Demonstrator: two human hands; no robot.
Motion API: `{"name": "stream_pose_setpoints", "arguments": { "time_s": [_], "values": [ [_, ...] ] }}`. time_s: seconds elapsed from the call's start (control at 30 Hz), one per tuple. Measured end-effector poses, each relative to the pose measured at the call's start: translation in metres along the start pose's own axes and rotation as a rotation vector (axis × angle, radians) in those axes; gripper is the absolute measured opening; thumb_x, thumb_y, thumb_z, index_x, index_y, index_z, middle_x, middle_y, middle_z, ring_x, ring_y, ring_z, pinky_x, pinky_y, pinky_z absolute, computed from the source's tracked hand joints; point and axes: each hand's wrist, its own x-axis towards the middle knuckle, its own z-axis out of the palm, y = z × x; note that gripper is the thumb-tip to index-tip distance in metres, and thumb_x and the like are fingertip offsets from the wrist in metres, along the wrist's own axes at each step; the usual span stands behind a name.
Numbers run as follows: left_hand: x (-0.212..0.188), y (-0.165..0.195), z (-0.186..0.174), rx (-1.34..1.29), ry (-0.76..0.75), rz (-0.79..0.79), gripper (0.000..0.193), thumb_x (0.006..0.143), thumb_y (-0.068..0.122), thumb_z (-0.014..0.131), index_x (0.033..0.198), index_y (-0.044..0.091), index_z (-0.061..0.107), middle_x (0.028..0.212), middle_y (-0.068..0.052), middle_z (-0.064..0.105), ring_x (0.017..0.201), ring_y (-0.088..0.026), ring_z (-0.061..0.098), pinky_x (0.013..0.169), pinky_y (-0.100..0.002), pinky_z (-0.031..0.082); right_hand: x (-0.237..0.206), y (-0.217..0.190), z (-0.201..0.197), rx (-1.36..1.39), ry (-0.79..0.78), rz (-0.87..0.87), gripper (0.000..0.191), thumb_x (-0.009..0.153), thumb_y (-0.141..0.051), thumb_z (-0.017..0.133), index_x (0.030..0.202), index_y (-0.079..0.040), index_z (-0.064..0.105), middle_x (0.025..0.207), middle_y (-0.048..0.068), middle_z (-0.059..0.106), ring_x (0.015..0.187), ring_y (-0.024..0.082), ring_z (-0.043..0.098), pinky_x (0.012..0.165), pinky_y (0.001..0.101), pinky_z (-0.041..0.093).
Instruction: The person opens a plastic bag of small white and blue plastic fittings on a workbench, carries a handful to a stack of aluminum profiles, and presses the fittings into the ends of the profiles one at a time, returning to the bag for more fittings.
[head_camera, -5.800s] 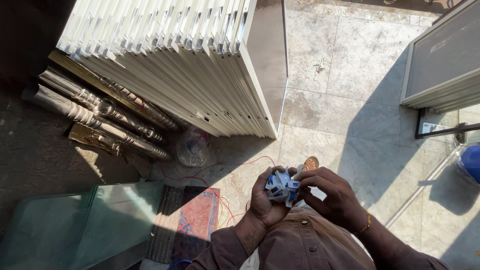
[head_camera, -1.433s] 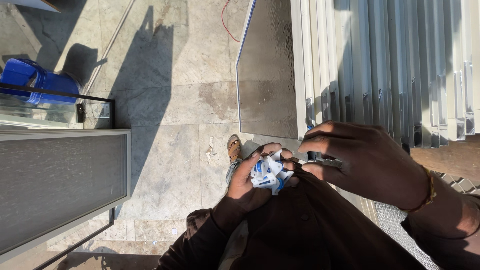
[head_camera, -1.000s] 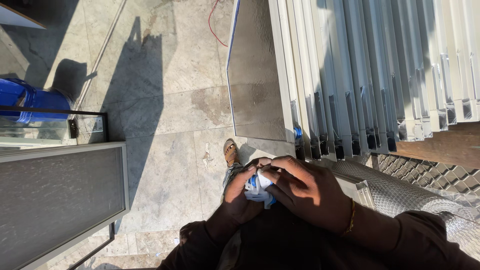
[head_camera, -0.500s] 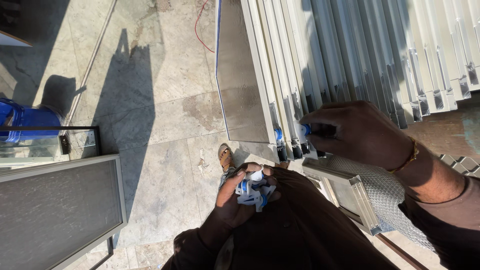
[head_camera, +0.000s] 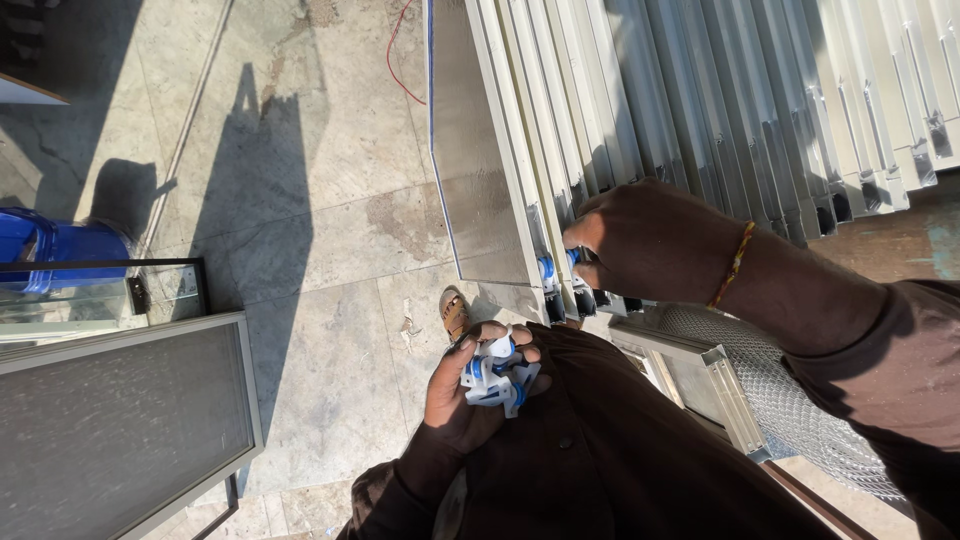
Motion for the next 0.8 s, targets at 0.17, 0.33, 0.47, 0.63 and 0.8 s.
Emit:
{"name": "stream_pose_setpoints", "arguments": {
  "time_s": [0.17,0.33,0.47,0.63,0.8],
  "values": [
    [0.001,-0.001,-0.001,-0.003,-0.008,0.005,0.04,0.103,0.04,0.055,0.128,0.009,0.06,0.133,-0.02,0.062,0.122,-0.035,0.063,0.099,-0.062,0.055,-0.001,0.005,0.006,-0.022,0.006,0.025,0.026,0.081,-0.028,0.077,0.096,-0.007,0.075,0.08,0.014,0.074,0.075,0.031,0.073,0.076,0.0468,0.057],
    [0.003,0.0,0.006,-0.007,-0.008,-0.01,0.043,0.103,0.04,0.055,0.131,0.007,0.057,0.134,-0.021,0.061,0.122,-0.035,0.063,0.099,-0.062,0.055,-0.004,0.004,0.002,-0.006,0.032,0.007,0.035,0.08,-0.031,0.078,0.109,-0.01,0.076,0.087,0.013,0.076,0.078,0.029,0.075,0.077,0.0447,0.059],
    [0.003,0.003,0.011,0.003,-0.02,-0.021,0.052,0.103,0.041,0.055,0.139,0.002,0.054,0.134,-0.02,0.06,0.122,-0.034,0.062,0.1,-0.061,0.054,-0.02,-0.01,-0.014,-0.008,0.113,-0.031,0.035,0.081,-0.028,0.077,0.111,-0.01,0.074,0.09,0.009,0.077,0.077,0.025,0.076,0.071,0.0401,0.059],
    [0.004,0.007,0.001,0.021,-0.041,-0.101,0.055,0.102,0.036,0.056,0.146,0.005,0.052,0.133,-0.015,0.063,0.12,-0.028,0.062,0.104,-0.049,0.051,-0.033,-0.056,0.025,0.1,0.155,-0.145,0.039,0.082,-0.026,0.077,0.119,-0.014,0.074,0.098,0.003,0.071,0.079,0.021,0.073,0.065,0.0352,0.058],
    [0.004,0.005,-0.01,0.045,-0.032,-0.166,0.053,0.107,0.03,0.058,0.151,0.003,0.049,0.129,-0.011,0.065,0.116,-0.024,0.063,0.101,-0.042,0.049,-0.033,-0.072,0.076,0.141,0.222,-0.065,0.043,0.086,-0.01,0.073,0.128,-0.014,0.071,0.118,0.002,0.063,0.077,0.019,0.071,0.063,0.0357,0.059]
  ]
}}
